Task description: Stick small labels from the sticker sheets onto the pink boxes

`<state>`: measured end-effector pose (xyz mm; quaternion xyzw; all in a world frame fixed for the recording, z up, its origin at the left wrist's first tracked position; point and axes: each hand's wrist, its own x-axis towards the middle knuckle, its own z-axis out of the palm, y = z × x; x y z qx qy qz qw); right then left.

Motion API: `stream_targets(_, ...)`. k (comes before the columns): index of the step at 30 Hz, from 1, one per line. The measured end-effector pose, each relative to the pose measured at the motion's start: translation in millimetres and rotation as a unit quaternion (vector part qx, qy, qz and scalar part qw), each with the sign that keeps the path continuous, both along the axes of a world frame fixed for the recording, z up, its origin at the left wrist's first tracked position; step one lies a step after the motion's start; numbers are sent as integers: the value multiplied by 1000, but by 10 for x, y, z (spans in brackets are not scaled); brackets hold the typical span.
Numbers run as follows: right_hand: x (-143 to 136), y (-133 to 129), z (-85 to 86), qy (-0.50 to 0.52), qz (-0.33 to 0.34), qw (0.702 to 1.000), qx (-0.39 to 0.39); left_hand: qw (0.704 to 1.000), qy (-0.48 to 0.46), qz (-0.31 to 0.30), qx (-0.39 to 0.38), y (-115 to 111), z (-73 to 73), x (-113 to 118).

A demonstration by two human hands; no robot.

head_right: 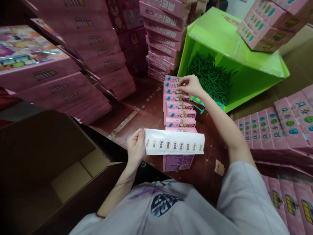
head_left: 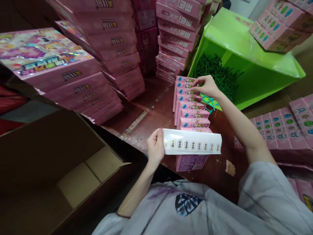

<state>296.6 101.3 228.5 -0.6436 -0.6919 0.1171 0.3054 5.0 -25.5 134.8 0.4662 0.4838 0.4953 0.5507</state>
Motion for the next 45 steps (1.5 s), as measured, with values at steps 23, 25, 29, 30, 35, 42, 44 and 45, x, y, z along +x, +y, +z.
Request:
stream_targets(23,-1263,-1075,-17,-55,298,953,15,997,-71,-9,0,-71,125,205)
stream_targets(25,-1265,-1108,-76,-43,291,955,40,997,-80,-8,1,-55,114,207)
stream_targets(29,-1310,-1209,-72,-122,291,944,101,996,-91,-5,-22,-35,153,193)
stream_targets(30,-1322,-1241,-53,-154,290,937,122,995,-90,-3,-31,-37,170,184)
stream_targets(35,-1373,-1399,1,-268,289,895,207,989,-122,-40,-80,-37,177,143)
stream_targets(42,-1187,-1111,219,-125,302,930,171,955,-187,-7,-229,176,16,91)
stream_targets(44,-896,-688,303,-55,167,975,137,954,-188,17,-235,244,-20,61)
stream_targets(45,-712,-435,315,-45,106,988,101,954,-186,26,-232,269,-34,46)
